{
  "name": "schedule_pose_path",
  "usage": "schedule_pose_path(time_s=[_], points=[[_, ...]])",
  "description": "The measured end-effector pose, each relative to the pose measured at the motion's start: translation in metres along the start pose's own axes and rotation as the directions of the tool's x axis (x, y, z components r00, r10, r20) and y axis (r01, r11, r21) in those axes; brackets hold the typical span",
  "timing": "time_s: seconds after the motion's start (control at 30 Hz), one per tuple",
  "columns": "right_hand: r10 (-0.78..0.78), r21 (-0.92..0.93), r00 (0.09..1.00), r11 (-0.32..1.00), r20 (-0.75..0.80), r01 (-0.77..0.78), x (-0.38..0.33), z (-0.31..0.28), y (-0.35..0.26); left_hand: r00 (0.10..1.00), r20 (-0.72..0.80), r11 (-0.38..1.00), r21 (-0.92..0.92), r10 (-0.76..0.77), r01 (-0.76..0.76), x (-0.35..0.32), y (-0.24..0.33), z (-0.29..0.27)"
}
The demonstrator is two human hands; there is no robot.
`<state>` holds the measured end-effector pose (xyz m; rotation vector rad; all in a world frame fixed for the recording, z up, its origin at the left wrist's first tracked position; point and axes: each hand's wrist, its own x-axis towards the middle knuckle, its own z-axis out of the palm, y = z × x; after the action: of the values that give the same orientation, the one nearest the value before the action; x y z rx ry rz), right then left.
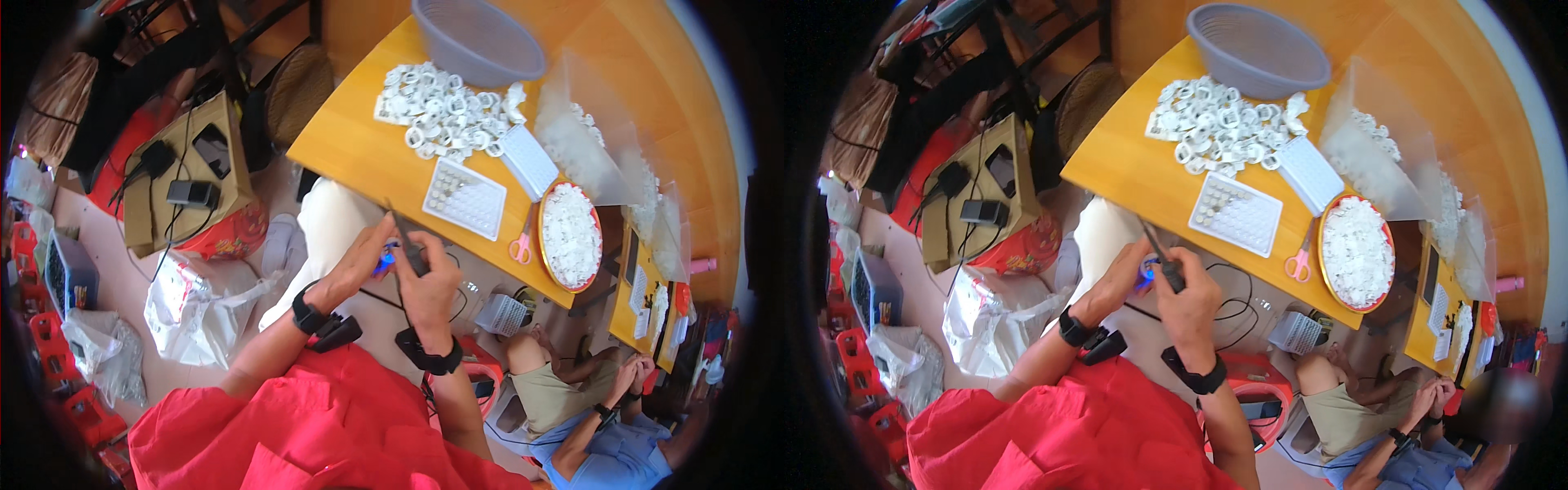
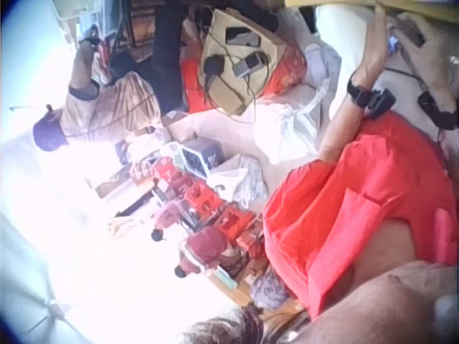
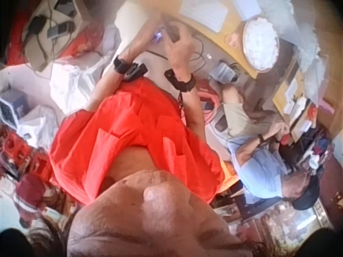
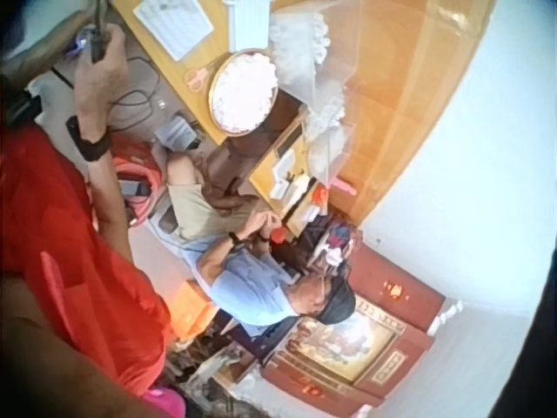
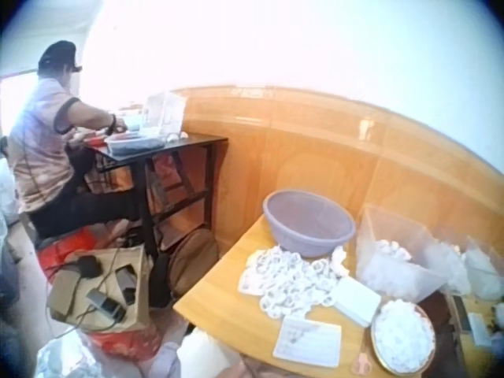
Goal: Assembling small electronic components into plastic circular housings using hands and a heat/soldering tool.
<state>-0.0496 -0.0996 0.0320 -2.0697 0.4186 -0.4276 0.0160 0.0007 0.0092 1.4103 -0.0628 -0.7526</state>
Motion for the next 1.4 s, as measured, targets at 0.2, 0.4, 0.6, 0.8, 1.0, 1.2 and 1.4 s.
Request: schedule_pose_path(time_s=[0.2, 0.4, 0.6, 0.8, 1.0, 1.2, 1.4], points=[[-0.246, -0.112, 0.965, 0.965, -0.089, 0.236, 0.007, 0.014, 0.008, 0.999, -0.002, 0.999, -0.023, -0.041, 0.041, 0.003, -0.015, -0.010], [-0.214, -0.088, 0.975, 0.974, -0.062, 0.209, -0.003, 0.013, -0.002, 0.997, 0.062, 0.986, -0.158, -0.039, 0.048, 0.002, -0.007, -0.011], [-0.273, -0.198, 0.962, 0.943, -0.009, 0.266, -0.005, 0.012, -0.006, 0.994, 0.099, 0.982, -0.180, -0.046, 0.063, 0.000, -0.002, -0.011], [-0.241, -0.031, 0.965, 0.970, -0.106, 0.239, -0.002, 0.014, -0.004, 0.989, 0.135, 0.995, -0.085, 0.064, -0.052, 0.003, -0.005, -0.013], [-0.269, -0.243, 0.925, 0.948, -0.267, 0.206, 0.010, -0.018, 0.010, 0.952, 0.306, 0.983, -0.181, 0.013, 0.045, 0.005, -0.006, -0.020], [-0.133, -0.344, 0.916, 0.939, -0.379, -0.007, 0.028, -0.070, 0.059, 0.914, 0.400, 0.948, -0.311, 0.071, 0.062, 0.007, -0.012, -0.028], [-0.349, -0.540, 0.870, 0.833, -0.347, 0.120, 0.038, -0.074, 0.090, 0.878, 0.455, 0.890, -0.449, 0.153, 0.078, 0.003, -0.004, -0.038]])
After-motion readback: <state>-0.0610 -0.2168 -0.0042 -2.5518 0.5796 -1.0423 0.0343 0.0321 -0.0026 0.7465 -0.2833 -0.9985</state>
